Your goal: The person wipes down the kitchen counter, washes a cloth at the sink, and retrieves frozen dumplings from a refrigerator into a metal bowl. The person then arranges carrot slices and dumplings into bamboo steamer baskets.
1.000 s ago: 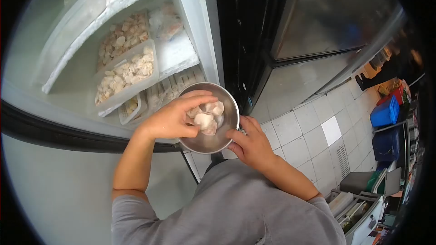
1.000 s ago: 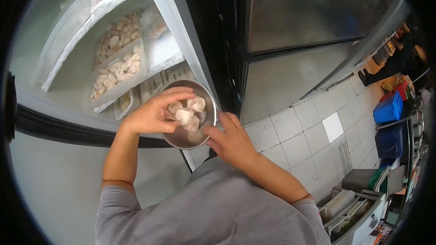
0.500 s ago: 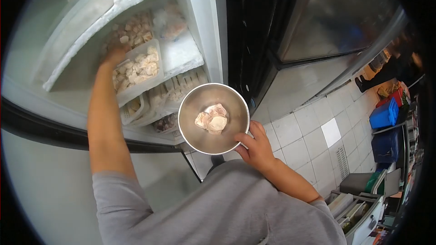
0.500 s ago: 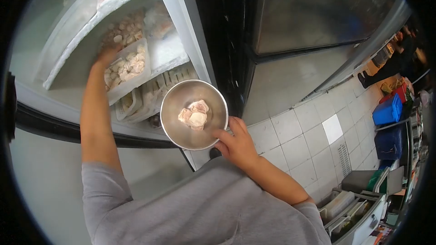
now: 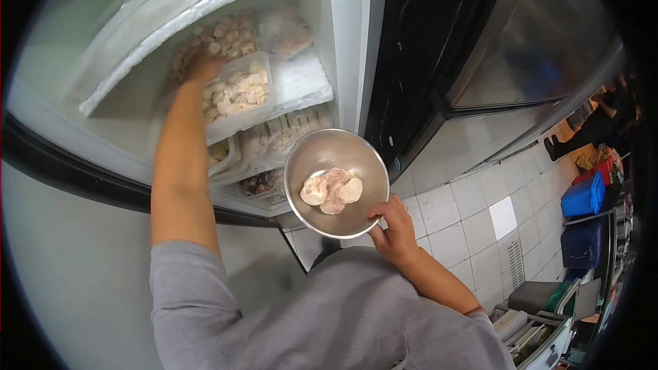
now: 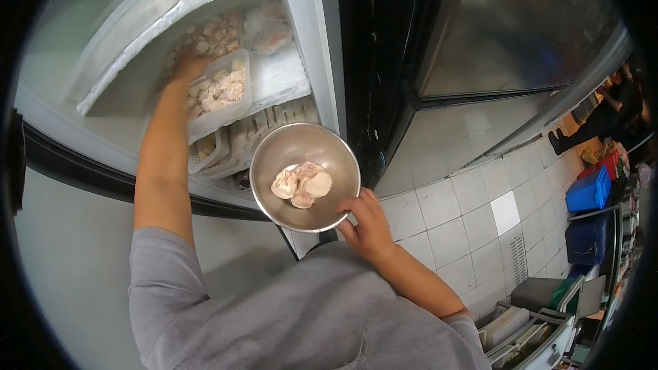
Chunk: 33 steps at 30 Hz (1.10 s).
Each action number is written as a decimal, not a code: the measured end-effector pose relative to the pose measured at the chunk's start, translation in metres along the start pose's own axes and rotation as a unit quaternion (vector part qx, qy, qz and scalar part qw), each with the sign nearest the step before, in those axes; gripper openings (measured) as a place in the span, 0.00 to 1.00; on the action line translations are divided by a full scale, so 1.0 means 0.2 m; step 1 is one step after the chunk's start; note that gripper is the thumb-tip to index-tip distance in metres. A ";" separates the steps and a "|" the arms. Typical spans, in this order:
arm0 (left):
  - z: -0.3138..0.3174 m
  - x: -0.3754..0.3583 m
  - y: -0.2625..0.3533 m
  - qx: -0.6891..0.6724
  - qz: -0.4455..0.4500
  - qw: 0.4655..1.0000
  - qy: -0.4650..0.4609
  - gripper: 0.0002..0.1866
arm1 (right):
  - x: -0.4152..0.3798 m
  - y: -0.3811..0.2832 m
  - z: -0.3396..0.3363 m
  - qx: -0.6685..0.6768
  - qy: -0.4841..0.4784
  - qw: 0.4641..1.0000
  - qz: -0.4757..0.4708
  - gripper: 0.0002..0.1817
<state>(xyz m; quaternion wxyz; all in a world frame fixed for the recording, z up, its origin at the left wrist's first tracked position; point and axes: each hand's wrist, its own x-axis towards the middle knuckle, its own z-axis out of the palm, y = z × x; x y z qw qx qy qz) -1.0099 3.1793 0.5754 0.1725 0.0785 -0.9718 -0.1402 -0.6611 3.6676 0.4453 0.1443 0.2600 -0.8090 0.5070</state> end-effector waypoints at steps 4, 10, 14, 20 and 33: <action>0.03 0.08 -0.08 0.001 0.114 0.990 0.086 0.50 | -0.03 -0.03 0.09 -0.050 -0.107 0.990 -0.079 0.23; -0.04 0.12 -0.05 -0.058 0.052 0.995 -0.065 0.47 | -0.02 0.01 0.07 -0.067 -0.126 0.987 -0.074 0.22; -0.21 -0.05 0.35 0.246 -0.002 0.965 -0.090 0.55 | 0.00 0.03 0.05 -0.097 -0.100 0.988 -0.064 0.22; -0.12 0.10 0.36 0.208 -0.008 0.963 -0.172 0.60 | 0.03 0.04 0.06 -0.084 -0.078 0.992 -0.049 0.21; -0.28 -0.10 0.49 0.196 0.000 0.970 -0.145 0.66 | 0.02 0.11 0.03 -0.104 -0.027 0.994 -0.020 0.22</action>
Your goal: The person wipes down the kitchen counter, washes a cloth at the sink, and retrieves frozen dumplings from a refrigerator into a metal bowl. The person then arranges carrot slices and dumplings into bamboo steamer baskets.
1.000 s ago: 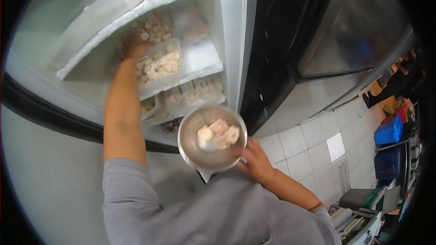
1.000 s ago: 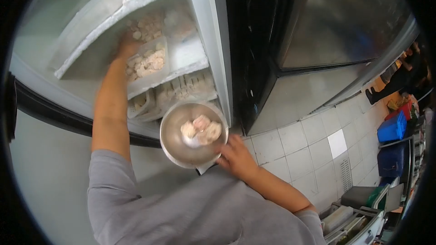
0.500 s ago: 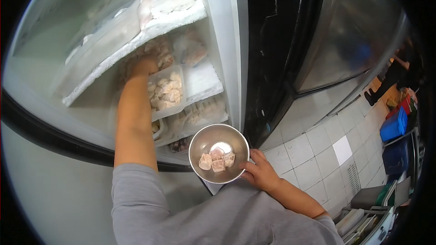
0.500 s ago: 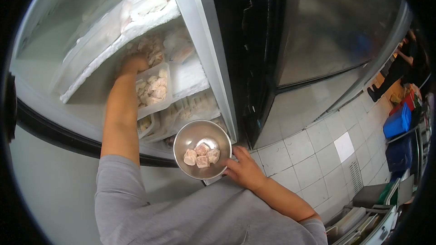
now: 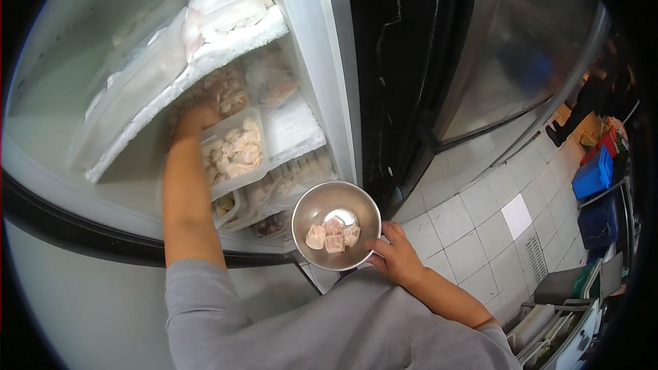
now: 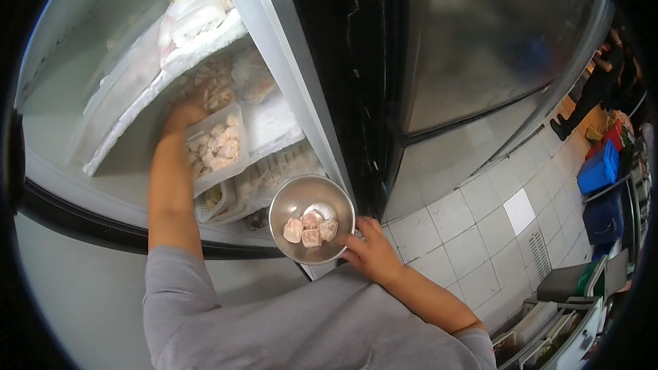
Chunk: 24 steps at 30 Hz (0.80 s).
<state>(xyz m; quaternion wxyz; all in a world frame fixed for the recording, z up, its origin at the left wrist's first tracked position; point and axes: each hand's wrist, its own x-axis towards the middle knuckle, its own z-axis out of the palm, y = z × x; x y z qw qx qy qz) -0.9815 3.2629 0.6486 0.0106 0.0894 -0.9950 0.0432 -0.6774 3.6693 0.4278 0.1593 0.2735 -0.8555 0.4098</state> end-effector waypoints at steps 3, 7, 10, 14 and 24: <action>0.04 0.09 -0.04 0.037 0.027 0.999 -0.010 0.66 | 0.00 -0.01 -0.03 -0.002 -0.016 1.000 0.001 0.23; 0.00 0.13 -0.11 -0.090 0.035 0.995 -0.034 0.64 | -0.02 0.00 -0.06 -0.010 -0.017 1.000 0.011 0.23; 0.10 0.32 -0.32 -0.211 0.084 0.969 -0.094 0.64 | -0.04 0.03 -0.07 -0.012 -0.003 1.000 0.022 0.23; 0.03 0.19 -0.16 -0.011 0.076 0.996 -0.044 0.66 | -0.01 0.03 -0.07 -0.008 0.018 0.999 0.027 0.23; 0.06 0.40 -0.31 -0.052 0.150 0.984 -0.081 0.65 | -0.02 0.03 -0.09 -0.012 0.002 0.999 0.037 0.22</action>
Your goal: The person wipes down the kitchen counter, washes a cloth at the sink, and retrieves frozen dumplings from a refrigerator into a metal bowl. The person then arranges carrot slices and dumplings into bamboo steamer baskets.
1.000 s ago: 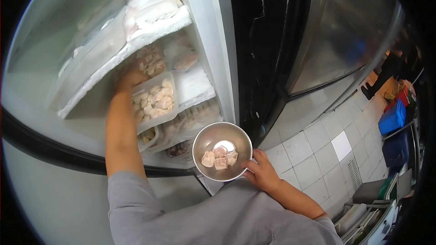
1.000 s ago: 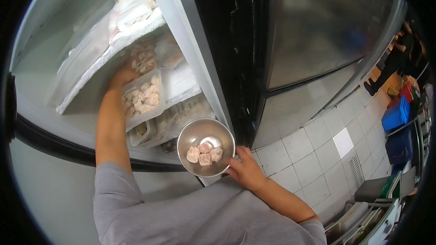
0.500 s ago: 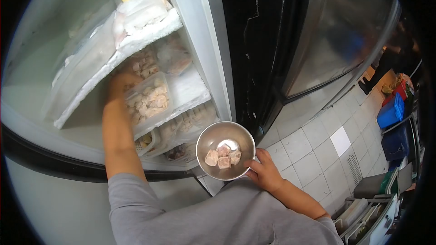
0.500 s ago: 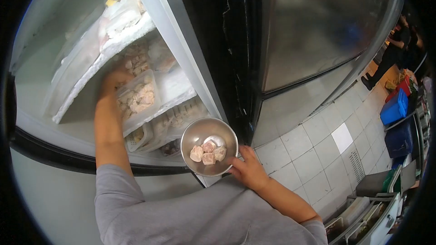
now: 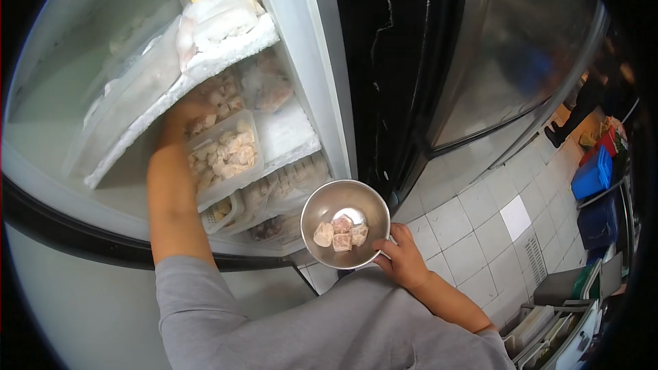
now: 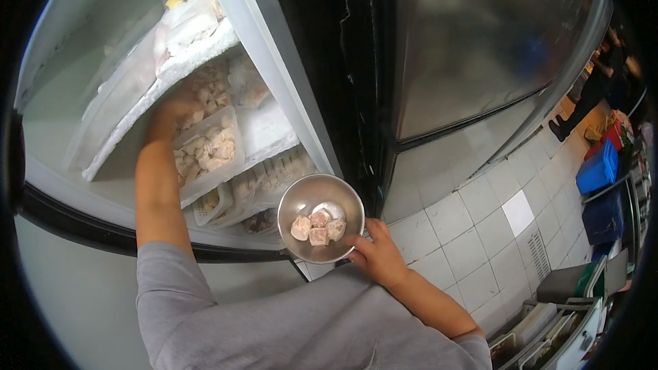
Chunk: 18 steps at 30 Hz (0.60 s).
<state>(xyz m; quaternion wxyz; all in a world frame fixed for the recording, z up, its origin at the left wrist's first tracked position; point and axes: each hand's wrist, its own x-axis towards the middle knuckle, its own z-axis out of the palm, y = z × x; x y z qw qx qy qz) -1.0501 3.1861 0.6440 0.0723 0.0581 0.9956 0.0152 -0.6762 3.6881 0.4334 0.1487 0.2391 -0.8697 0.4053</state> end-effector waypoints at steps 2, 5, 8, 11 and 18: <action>0.03 -0.04 -0.03 -0.390 0.062 0.908 0.138 0.63 | 0.00 0.01 0.00 0.005 0.025 1.000 -0.017 0.23; -0.05 -0.13 0.07 -0.164 0.005 0.986 -0.007 0.60 | 0.00 0.01 0.01 0.010 0.029 0.999 -0.017 0.23; 0.02 -0.23 0.20 0.038 -0.037 0.995 0.088 0.58 | -0.02 0.03 0.01 0.010 0.009 1.000 -0.012 0.23; 0.08 -0.21 0.19 0.084 -0.115 0.987 0.074 0.59 | -0.01 0.00 0.00 0.012 0.002 1.000 -0.017 0.23; 0.10 -0.13 0.08 0.022 -0.079 0.994 0.066 0.58 | -0.01 -0.01 0.01 0.012 -0.004 1.000 -0.022 0.21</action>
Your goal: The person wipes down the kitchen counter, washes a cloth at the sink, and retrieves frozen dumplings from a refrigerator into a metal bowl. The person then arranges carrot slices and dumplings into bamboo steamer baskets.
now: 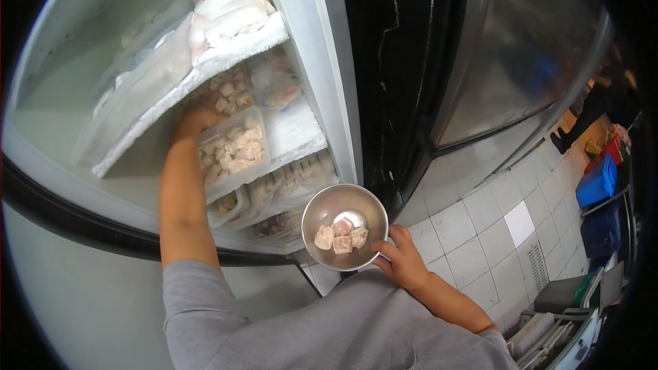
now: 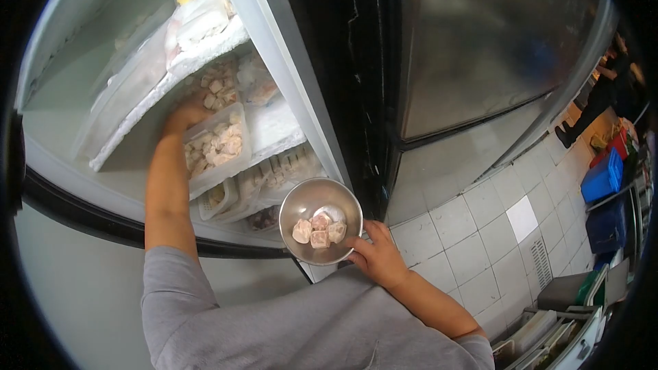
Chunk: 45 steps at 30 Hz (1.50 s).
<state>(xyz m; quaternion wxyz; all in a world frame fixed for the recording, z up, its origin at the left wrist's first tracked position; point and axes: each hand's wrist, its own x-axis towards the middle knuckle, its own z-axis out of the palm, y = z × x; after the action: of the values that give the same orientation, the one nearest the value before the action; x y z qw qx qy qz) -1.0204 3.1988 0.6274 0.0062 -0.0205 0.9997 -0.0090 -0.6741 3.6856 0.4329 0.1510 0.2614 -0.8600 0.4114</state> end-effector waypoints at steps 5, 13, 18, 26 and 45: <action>0.03 0.05 0.01 0.055 -0.035 0.997 -0.030 0.57 | -0.03 0.00 0.01 0.007 -0.023 1.000 0.015 0.22; 0.20 0.10 -0.32 -0.131 0.078 0.987 0.049 0.49 | -0.10 0.00 0.07 0.008 0.028 1.000 0.012 0.24; 0.09 0.17 -0.34 0.093 0.060 0.977 -0.185 0.41 | -0.11 -0.05 0.05 0.010 0.062 0.998 0.009 0.24; 0.19 -0.05 -0.16 -0.236 0.043 0.960 0.143 0.36 | -0.10 0.02 0.10 0.010 0.023 1.000 0.001 0.25; 0.06 -1.10 0.87 -0.688 0.364 0.574 -0.253 0.44 | -0.02 -0.09 -0.06 0.080 -0.006 0.995 0.051 0.24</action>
<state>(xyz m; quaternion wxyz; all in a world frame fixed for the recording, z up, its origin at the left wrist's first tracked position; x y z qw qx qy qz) -0.8082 3.3809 0.6143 0.2455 0.3460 0.5862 0.6902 -0.6589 3.6861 0.4493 0.1032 0.2309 -0.8375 0.4845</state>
